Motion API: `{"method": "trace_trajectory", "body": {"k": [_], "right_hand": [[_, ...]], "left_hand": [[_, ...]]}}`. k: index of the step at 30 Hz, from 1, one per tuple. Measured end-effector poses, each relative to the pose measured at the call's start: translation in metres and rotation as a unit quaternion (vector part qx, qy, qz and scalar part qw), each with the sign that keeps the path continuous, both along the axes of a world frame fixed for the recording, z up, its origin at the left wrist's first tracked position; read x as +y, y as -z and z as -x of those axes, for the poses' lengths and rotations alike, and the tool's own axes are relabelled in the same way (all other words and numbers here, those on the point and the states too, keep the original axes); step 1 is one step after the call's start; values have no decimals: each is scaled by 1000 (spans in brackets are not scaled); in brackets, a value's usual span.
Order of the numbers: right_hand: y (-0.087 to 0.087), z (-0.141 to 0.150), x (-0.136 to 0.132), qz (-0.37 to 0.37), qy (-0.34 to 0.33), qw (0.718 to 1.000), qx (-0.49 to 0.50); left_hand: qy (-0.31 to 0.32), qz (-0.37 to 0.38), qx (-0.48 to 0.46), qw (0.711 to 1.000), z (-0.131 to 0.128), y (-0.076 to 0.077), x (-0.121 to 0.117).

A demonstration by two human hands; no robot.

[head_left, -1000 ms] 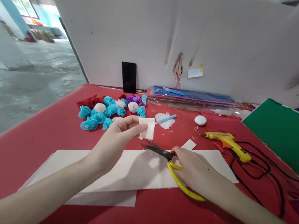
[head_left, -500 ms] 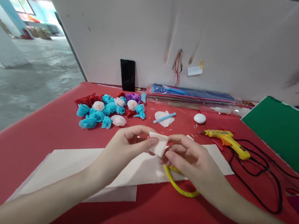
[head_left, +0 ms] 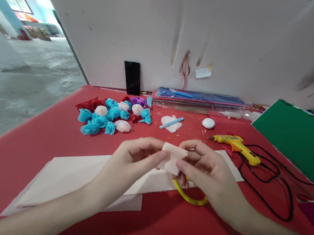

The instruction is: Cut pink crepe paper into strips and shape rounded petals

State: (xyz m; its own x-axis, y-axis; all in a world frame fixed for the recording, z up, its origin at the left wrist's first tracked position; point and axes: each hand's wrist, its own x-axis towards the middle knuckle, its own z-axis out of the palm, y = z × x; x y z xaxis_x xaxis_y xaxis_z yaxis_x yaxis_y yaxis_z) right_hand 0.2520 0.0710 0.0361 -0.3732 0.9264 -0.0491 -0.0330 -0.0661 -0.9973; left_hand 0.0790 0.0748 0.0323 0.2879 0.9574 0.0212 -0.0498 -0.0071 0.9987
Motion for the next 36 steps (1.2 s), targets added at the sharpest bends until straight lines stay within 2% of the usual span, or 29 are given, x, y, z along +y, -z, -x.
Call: {"method": "trace_trajectory", "body": {"k": [5,9,17,22,28,32,36], "right_hand": [[0,-3,0,-24,-10,999,25],[2,-5,-1,-67,-14,997,41],[-1,-6,-4,-124,-7,991,40],[-2,-5,-6,-182,12,983,-17],[-2,-4,-5,-127,-4,992,-26],[-4,-3,-6,-115,-13,993,-14],[-1,-5,-7,-103,-36,994,6]], "left_hand": [[50,-4,-49,998,1,-2,-1],[60,-19,-89,994,3,1,-2],[60,-84,-49,993,7,-3,-4],[50,-126,-16,991,9,-4,-5],[36,-260,47,964,9,-3,-6],[51,-257,63,963,7,-4,-5],[28,-238,46,970,4,-5,-6]]}}
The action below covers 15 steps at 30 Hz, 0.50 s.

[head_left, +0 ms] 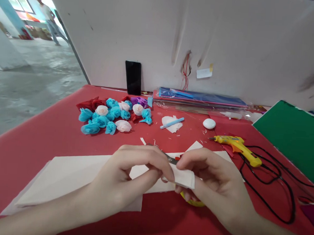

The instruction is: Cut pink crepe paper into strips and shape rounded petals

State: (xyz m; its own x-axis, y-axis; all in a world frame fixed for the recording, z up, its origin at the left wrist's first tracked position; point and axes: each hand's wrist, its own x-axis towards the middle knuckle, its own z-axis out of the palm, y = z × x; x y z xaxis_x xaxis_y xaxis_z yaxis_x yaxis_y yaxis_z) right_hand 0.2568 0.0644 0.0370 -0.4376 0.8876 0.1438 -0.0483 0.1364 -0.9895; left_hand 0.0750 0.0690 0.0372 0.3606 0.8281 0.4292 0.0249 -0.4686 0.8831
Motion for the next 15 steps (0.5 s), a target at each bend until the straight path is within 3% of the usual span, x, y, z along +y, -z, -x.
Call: {"method": "trace_trajectory", "body": {"k": [5,15], "right_hand": [[4,-3,1,-28,-11,1000,-1],[-2,1,2,-8,-23,1000,14]], "left_hand": [[-39,36,23,998,-1,-3,-1],[-9,73,16,997,-1,-3,0]]}}
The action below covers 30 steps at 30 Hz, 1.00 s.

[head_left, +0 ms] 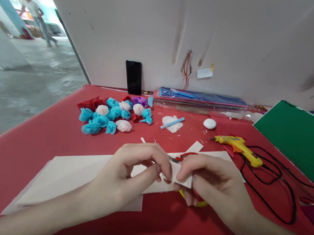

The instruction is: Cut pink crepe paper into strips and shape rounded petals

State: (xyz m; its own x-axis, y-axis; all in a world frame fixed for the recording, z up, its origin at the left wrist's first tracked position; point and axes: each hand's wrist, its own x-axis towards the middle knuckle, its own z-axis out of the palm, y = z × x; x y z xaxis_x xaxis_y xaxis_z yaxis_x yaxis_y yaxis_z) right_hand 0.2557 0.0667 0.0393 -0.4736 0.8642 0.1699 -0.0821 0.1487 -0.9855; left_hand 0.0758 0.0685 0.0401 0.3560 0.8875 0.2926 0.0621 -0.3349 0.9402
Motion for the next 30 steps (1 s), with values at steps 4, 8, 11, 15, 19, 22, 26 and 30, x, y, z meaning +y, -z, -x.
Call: {"method": "trace_trajectory", "body": {"k": [4,8,11,15,19,22,26,30], "right_hand": [[0,-2,0,-24,3,999,-24],[-1,-3,1,-41,7,997,-71],[-2,-1,2,-54,24,994,-87],[-2,2,1,-66,66,991,-94],[-2,2,0,-118,98,983,-102],[-2,2,1,-175,99,973,-109],[0,1,2,-194,84,971,-111],[5,1,2,-193,84,971,-113]], "left_hand": [[12,23,-11,1000,1,1,0],[16,44,-29,999,1,3,2],[26,54,-38,997,2,5,3],[31,92,-66,993,3,6,5],[48,127,-69,988,2,5,5],[61,93,-6,994,1,3,4],[31,29,36,998,0,0,3],[-3,22,36,999,-1,1,4]]}}
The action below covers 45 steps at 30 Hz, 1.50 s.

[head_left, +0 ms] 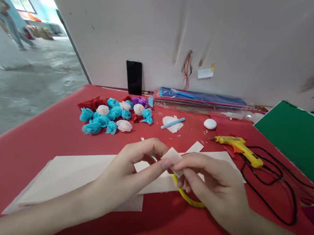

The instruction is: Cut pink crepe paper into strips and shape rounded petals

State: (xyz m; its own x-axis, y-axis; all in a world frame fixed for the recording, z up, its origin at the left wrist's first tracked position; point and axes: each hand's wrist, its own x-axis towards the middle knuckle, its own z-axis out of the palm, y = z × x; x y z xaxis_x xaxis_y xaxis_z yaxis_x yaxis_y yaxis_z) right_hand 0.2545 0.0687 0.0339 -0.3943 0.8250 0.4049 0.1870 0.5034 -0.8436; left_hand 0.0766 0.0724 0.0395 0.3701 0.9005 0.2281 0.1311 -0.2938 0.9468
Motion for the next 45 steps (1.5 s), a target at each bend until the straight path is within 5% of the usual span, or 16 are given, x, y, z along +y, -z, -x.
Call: {"method": "trace_trajectory", "body": {"k": [5,11,23,33,37,45], "right_hand": [[7,-1,-1,121,-40,991,43],[4,-1,2,307,-67,947,69],[13,4,-1,250,-32,967,23],[21,4,-1,170,16,984,-44],[23,7,0,171,-11,985,-10],[23,8,-1,225,-13,969,101]], "left_hand": [[-14,67,-38,997,1,1,2],[9,125,-58,990,0,4,4],[33,205,-53,977,-10,12,-3],[32,179,-8,983,-14,19,-4],[76,157,54,983,-16,26,-4],[104,160,2,982,-14,27,-6]]}}
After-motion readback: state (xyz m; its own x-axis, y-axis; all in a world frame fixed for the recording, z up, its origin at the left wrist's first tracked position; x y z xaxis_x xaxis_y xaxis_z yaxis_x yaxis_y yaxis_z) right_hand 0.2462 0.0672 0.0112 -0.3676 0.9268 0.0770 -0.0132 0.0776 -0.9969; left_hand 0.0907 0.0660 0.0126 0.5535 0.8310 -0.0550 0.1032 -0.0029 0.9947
